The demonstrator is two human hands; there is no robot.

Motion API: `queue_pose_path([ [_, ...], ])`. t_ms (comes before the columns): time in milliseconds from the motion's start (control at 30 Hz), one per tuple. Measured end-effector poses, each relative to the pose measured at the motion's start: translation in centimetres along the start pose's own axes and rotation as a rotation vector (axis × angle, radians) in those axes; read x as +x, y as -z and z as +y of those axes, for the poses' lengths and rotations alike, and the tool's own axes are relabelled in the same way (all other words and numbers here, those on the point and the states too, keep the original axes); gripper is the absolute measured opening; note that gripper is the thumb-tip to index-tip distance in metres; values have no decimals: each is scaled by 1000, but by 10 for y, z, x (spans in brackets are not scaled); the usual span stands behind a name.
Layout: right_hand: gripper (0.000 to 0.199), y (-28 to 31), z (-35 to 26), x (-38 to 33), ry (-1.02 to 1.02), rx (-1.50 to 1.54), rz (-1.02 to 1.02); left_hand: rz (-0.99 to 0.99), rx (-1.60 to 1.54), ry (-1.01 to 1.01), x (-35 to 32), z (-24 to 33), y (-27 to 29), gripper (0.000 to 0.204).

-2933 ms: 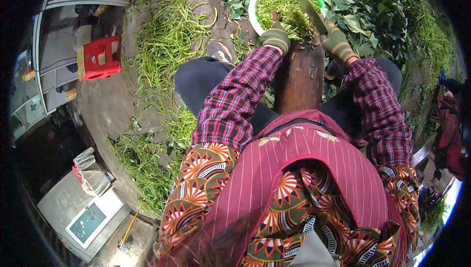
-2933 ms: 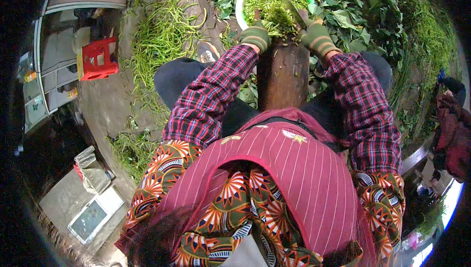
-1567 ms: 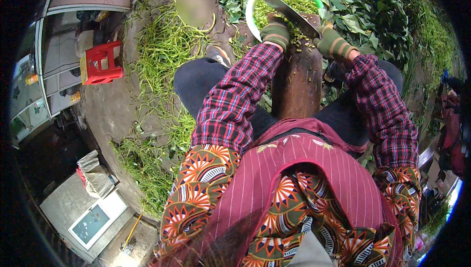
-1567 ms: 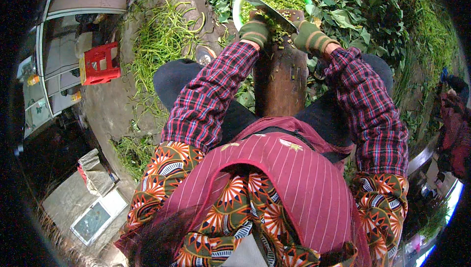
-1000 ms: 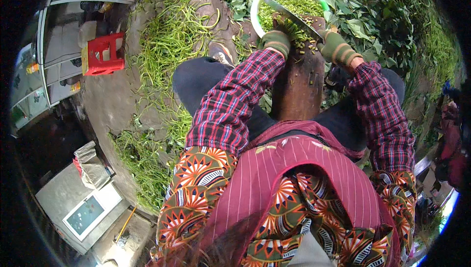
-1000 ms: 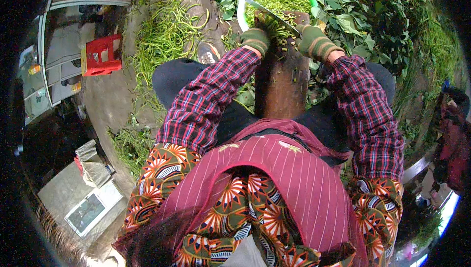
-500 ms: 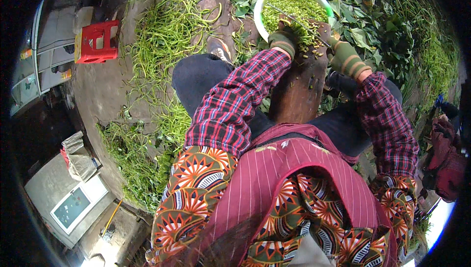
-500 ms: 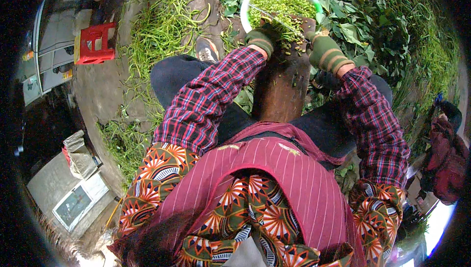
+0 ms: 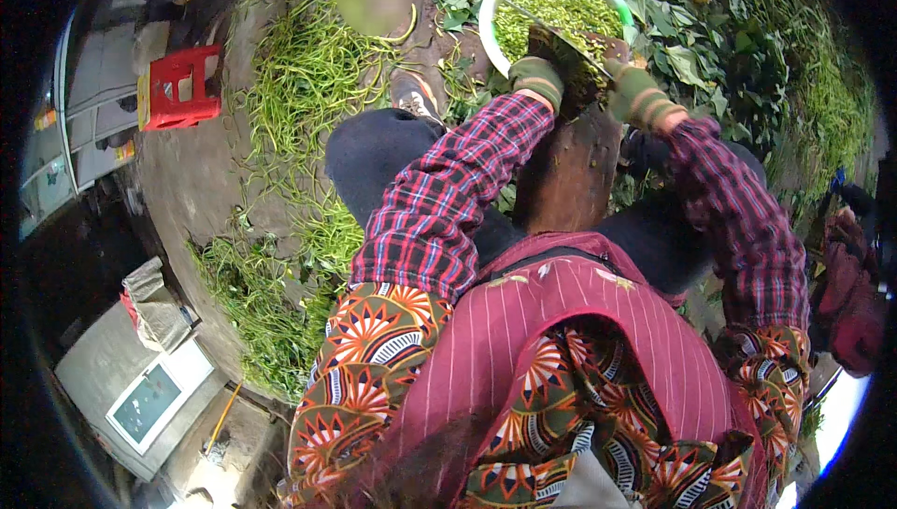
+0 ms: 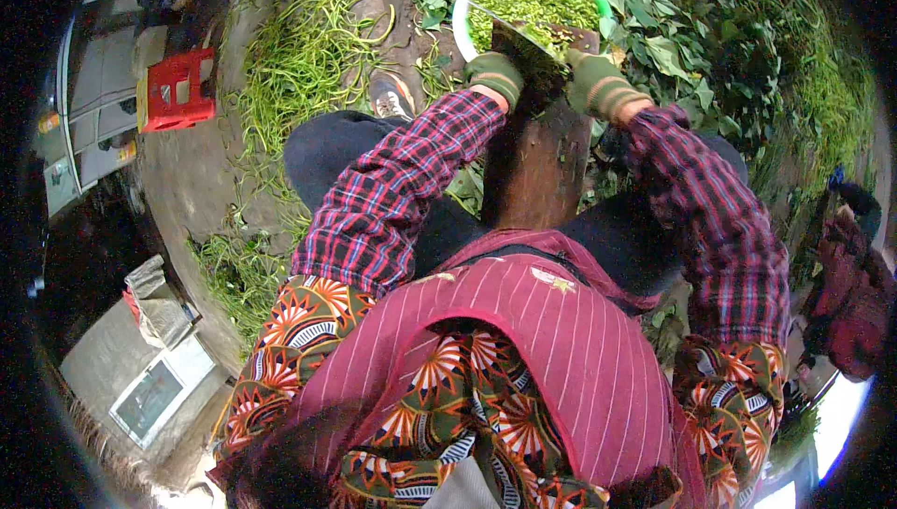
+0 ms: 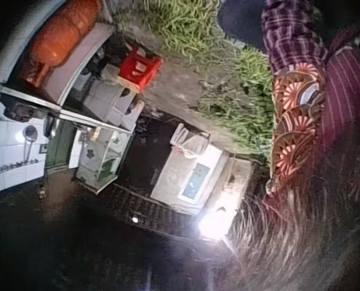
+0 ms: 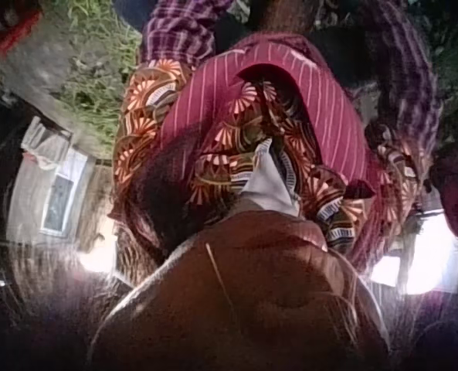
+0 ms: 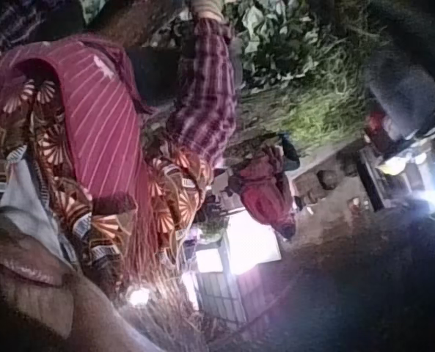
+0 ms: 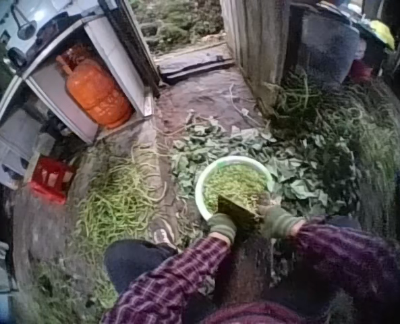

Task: The person sits on the ground and uses a knife to chop long green vegetables into small pieces on a wooden block. The chopped pieces are collected in a white bowl placed nearby.

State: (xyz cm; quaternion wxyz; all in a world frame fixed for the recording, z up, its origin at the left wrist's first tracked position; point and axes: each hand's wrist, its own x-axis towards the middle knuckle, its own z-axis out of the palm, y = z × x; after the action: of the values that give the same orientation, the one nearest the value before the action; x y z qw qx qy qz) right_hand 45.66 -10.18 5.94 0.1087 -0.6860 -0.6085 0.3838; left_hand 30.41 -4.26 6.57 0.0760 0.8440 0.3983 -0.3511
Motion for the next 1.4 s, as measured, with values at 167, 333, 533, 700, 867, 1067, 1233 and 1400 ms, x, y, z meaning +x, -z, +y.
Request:
queue_pose_path([
  [167,28,29,-38,-9,39,-214,-22,-59,-122,71,3,-3,4,22],
  [333,22,45,-37,-23,51,-144,62,39,-138,104,7,1,7,23],
  [533,24,48,-52,-36,55,-278,-49,161,-250,2,42,-3,-48,26],
  [700,25,43,-38,-34,101,-247,-8,35,-162,49,5,0,4,25],
  [867,24,36,-49,-19,59,-277,-91,-41,53,1,0,-1,-3,18],
  [1067,31,33,-46,-7,-5,-242,-87,-55,-65,44,0,-2,5,20],
  [1233,22,46,-59,-22,84,-234,15,191,-170,35,6,-6,-10,21],
  [1400,25,46,-50,-37,80,-286,-39,105,-154,23,8,-2,-6,21],
])
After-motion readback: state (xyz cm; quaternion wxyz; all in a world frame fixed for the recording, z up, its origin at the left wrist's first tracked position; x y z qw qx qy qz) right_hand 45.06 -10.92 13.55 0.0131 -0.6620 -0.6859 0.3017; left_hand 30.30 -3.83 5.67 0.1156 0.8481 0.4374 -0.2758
